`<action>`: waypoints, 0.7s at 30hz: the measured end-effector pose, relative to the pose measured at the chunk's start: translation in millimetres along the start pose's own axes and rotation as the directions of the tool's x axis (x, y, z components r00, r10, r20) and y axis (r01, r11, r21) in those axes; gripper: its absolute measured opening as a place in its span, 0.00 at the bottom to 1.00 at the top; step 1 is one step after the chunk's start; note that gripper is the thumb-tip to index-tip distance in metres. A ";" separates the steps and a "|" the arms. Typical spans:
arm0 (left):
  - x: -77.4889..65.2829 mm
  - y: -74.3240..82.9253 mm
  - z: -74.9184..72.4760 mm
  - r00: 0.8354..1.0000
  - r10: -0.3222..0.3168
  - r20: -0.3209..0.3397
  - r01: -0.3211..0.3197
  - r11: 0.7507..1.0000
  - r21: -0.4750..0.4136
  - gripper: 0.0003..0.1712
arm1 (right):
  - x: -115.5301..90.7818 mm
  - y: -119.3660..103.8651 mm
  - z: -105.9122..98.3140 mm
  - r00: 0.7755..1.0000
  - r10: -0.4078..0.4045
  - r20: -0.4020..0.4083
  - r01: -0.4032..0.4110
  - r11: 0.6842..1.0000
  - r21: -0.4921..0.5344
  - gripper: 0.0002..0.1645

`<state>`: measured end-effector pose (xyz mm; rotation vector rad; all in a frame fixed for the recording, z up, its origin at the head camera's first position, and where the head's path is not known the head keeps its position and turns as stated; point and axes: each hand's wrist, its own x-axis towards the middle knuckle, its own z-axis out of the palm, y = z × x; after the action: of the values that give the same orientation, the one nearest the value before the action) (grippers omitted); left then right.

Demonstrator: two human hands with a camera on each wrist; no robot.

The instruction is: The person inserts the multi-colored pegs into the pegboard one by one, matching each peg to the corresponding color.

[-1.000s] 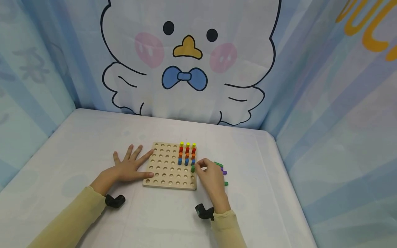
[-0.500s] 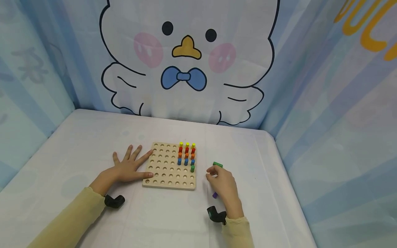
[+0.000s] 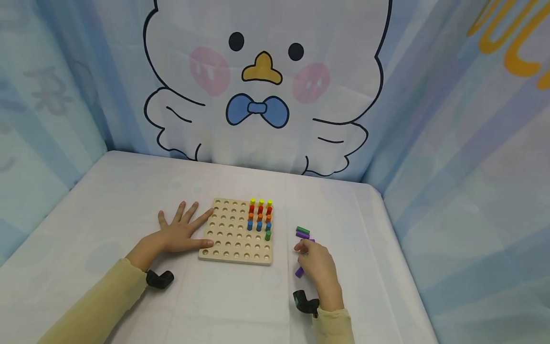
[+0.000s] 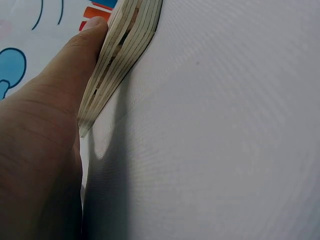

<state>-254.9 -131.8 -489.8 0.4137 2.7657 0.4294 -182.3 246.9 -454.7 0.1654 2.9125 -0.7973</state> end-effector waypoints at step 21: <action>1.4 -1.5 2.7 1.000 -0.001 -0.008 0.001 1.000 0.003 0.62 | 3.5 9.3 5.1 0.994 -0.037 -0.102 0.025 0.992 -0.121 0.16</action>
<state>-255.6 -132.1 -493.0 0.4118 2.7742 0.4278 -184.0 252.5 -464.2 0.1557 3.0578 -0.6343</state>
